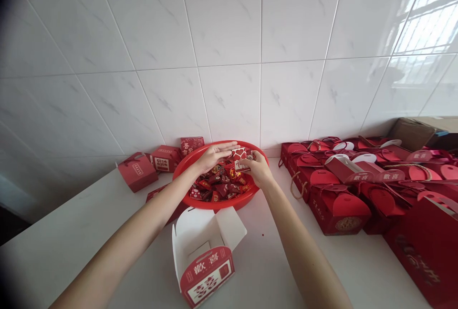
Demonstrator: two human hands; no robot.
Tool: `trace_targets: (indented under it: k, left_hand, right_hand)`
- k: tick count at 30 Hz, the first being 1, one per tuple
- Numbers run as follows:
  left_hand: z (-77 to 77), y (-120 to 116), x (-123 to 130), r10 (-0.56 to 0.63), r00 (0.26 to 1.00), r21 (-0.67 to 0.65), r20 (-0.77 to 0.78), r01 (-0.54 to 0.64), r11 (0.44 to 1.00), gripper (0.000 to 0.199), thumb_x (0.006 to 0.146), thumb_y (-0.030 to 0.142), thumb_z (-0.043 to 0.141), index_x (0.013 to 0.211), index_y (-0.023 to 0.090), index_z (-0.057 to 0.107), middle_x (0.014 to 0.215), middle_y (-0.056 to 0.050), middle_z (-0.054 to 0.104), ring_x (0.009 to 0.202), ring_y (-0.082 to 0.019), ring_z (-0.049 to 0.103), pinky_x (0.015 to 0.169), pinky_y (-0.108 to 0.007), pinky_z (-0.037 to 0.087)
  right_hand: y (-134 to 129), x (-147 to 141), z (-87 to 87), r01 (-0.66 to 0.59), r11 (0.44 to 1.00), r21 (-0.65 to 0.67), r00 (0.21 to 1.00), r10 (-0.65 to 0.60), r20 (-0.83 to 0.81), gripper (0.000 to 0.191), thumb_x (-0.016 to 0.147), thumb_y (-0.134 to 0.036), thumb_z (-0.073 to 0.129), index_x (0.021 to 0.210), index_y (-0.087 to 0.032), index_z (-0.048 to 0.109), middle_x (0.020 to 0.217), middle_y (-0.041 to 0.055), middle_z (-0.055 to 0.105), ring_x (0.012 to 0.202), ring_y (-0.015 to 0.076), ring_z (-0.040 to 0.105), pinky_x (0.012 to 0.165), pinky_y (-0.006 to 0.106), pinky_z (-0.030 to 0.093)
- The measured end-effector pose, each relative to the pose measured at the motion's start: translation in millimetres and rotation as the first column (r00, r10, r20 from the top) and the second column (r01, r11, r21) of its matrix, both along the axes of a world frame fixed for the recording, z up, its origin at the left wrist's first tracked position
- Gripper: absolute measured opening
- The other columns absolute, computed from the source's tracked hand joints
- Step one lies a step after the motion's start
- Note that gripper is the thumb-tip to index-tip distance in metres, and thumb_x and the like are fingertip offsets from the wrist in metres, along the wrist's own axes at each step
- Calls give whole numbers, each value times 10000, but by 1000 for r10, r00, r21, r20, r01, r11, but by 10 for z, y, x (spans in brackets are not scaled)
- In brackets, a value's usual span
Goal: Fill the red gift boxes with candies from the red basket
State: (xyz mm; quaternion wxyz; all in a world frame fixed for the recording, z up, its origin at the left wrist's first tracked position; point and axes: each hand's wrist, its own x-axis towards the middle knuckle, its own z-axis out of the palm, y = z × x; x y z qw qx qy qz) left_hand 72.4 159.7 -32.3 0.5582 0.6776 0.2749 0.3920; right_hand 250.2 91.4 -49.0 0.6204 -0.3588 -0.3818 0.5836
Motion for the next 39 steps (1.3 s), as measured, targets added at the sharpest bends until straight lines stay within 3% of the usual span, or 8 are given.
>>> trace_targets:
  k: [3, 5, 15, 19, 23, 33, 39]
  left_hand:
    - [-29, 24, -7, 3, 1000, 61, -23, -2, 998, 718, 660, 194, 824, 1355, 219, 643, 1475, -129, 576, 1436, -323, 446, 1156, -470, 380]
    - [-46, 37, -7, 35, 999, 85, -34, -32, 996, 742, 643, 166, 815, 1360, 225, 633, 1483, -126, 569, 1442, -318, 434, 1154, -466, 380]
    - [-17, 32, 15, 136, 989, 87, -48, -132, 987, 435, 633, 97, 652, 1048, 178, 756, 1207, -75, 740, 1201, -257, 613, 1052, -407, 455]
    - [-26, 21, 23, 139, 988, 73, -63, -135, 988, 311, 663, 163, 697, 967, 169, 763, 1047, -50, 771, 1038, -223, 661, 1006, -390, 471]
    - [-26, 15, 32, 132, 989, 58, -67, -128, 990, 323, 622, 177, 748, 945, 157, 755, 987, -49, 771, 955, -209, 672, 948, -381, 497]
    - [-20, 13, 13, 189, 977, 72, -100, -182, 981, 355, 626, 153, 699, 975, 165, 763, 1018, -52, 767, 972, -215, 665, 953, -377, 495]
    - [-27, 96, -10, 299, 951, 109, -76, -290, 951, 319, 688, 169, 527, 905, 177, 761, 1168, -52, 746, 1198, -248, 581, 1094, -368, 394]
  right_hand:
    - [0, 0, -3, -3, 1000, 2, 1000, 3, -1, 350, 525, -126, 856, 749, -203, 597, 715, -9, 686, 681, 191, 675, 603, 323, 594]
    - [-1, -2, -4, -4, 1000, 6, 1000, 4, -7, 346, 535, -125, 854, 771, -200, 612, 745, 1, 701, 686, 194, 684, 617, 330, 602]
    - [-1, 13, 12, -47, 999, 6, 998, 48, -40, 279, 605, -119, 835, 762, -193, 617, 764, 23, 700, 718, 203, 699, 668, 369, 636]
    - [0, 27, 19, -67, 998, 11, 996, 68, -54, 264, 642, -120, 831, 761, -197, 608, 769, 18, 692, 741, 198, 696, 688, 372, 642]
    - [-7, 26, 23, -71, 997, 9, 996, 71, -50, 264, 638, -124, 830, 775, -196, 615, 765, 16, 692, 707, 190, 692, 651, 345, 631]
    - [-16, 12, 18, -46, 999, 15, 999, 46, -17, 289, 570, -162, 841, 755, -196, 622, 756, 10, 699, 709, 184, 671, 638, 326, 611]
    - [-14, 5, 7, -48, 999, 11, 999, 48, 12, 281, 549, -174, 834, 753, -203, 644, 758, 5, 702, 702, 182, 661, 601, 293, 584]
